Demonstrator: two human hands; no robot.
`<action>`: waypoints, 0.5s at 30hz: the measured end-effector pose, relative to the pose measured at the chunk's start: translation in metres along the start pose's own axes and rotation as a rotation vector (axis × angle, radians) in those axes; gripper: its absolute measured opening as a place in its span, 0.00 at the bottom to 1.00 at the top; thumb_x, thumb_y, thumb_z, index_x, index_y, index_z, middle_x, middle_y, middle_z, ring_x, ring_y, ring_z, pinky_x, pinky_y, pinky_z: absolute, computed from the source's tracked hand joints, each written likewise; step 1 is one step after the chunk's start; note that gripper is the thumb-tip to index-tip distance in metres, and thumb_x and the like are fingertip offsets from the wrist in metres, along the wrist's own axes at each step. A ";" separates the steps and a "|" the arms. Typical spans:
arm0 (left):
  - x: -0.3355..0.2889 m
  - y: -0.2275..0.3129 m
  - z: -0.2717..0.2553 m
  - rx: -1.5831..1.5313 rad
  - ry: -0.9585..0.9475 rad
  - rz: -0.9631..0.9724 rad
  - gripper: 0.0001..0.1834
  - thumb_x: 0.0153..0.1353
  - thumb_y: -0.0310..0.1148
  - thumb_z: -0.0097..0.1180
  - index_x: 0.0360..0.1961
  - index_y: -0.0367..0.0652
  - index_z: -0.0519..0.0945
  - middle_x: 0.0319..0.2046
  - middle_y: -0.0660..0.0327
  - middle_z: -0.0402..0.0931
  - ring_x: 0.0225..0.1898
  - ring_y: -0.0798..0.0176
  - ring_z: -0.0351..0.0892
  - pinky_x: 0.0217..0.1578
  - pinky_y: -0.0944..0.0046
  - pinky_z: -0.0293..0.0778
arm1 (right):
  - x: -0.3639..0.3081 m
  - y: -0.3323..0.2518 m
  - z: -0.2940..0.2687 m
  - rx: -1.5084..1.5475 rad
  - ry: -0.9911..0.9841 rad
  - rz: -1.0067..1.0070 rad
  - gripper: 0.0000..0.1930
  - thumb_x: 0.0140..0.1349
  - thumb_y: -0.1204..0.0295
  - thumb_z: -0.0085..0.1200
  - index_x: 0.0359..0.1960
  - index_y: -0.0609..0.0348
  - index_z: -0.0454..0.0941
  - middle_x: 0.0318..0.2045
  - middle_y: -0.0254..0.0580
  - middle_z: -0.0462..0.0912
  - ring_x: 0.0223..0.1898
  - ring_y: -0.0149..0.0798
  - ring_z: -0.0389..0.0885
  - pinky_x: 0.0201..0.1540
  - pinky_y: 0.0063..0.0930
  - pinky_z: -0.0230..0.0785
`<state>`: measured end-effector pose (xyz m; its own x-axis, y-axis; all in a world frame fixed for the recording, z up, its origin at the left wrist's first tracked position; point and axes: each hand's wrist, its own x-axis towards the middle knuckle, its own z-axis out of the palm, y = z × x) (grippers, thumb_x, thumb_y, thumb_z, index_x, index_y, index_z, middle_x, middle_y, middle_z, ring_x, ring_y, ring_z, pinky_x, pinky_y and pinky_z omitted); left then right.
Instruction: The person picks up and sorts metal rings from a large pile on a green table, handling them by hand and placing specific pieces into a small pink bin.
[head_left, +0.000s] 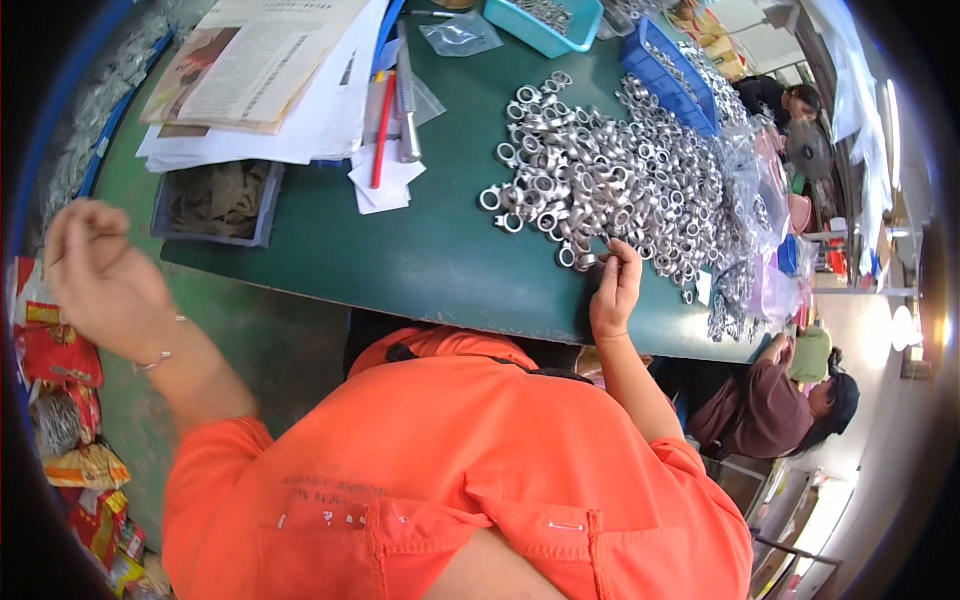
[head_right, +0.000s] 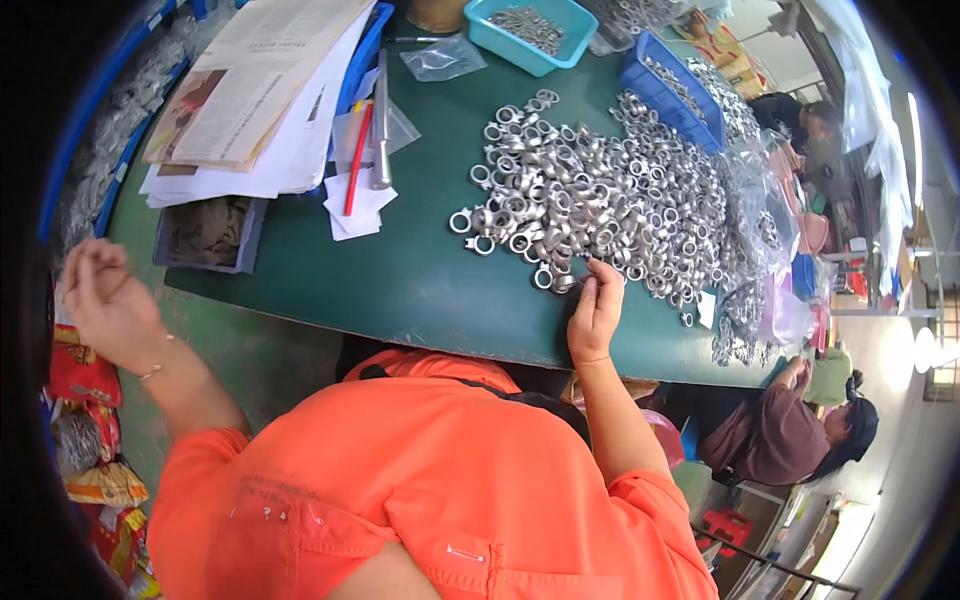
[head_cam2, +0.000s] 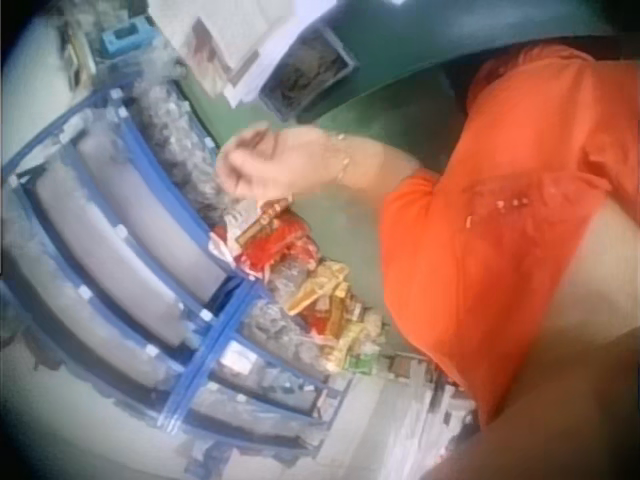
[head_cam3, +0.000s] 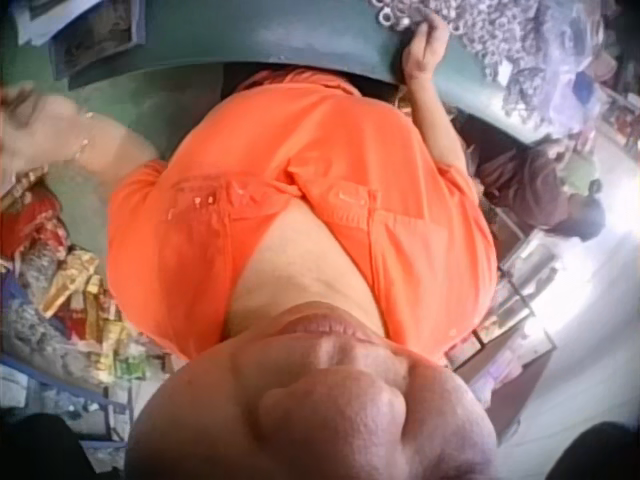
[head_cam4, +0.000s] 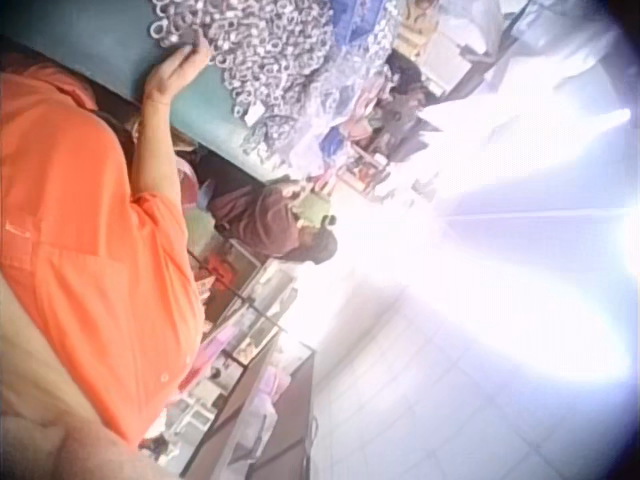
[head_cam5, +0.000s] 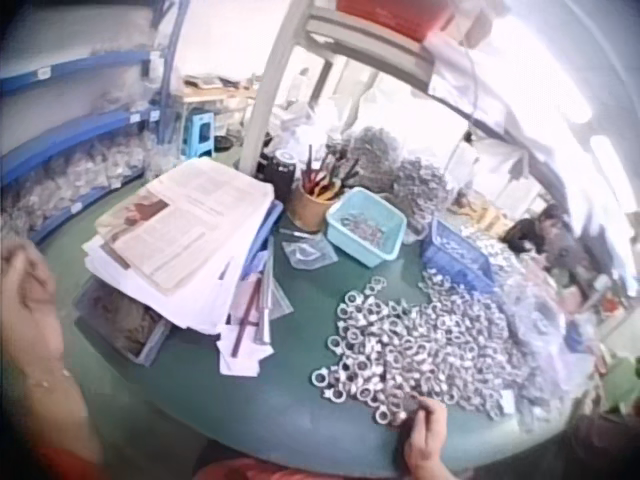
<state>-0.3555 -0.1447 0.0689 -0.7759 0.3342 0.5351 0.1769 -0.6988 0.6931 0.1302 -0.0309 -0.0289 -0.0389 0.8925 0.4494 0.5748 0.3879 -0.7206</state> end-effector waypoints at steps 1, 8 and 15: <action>-0.019 -0.004 0.025 0.006 -0.020 -0.064 0.06 0.58 0.21 0.45 0.37 0.31 0.72 0.30 0.55 0.72 0.29 0.66 0.68 0.29 0.69 0.64 | 0.000 0.010 0.000 -0.059 0.040 -0.086 0.09 0.61 0.80 0.43 0.43 0.64 0.70 0.37 0.43 0.72 0.35 0.36 0.72 0.40 0.25 0.66; -0.155 -0.039 0.135 0.162 -0.989 -0.755 0.08 0.56 0.24 0.53 0.38 0.36 0.75 0.31 0.62 0.75 0.31 0.73 0.73 0.32 0.74 0.70 | -0.012 0.004 -0.017 -0.088 -0.170 0.073 0.07 0.49 0.81 0.56 0.31 0.62 0.73 0.30 0.43 0.75 0.32 0.41 0.73 0.36 0.28 0.67; -0.217 -0.042 0.188 0.091 -1.366 -0.847 0.17 0.56 0.27 0.57 0.46 0.38 0.71 0.34 0.63 0.75 0.34 0.74 0.73 0.35 0.73 0.72 | -0.010 -0.024 -0.016 -0.104 -0.046 -0.053 0.06 0.49 0.83 0.50 0.30 0.63 0.74 0.29 0.49 0.77 0.31 0.49 0.75 0.36 0.34 0.68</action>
<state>-0.0811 -0.0688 0.0145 0.4207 0.9069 -0.0231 0.0712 -0.0076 0.9974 0.1298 -0.0522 -0.0080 -0.1078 0.8819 0.4589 0.6525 0.4110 -0.6366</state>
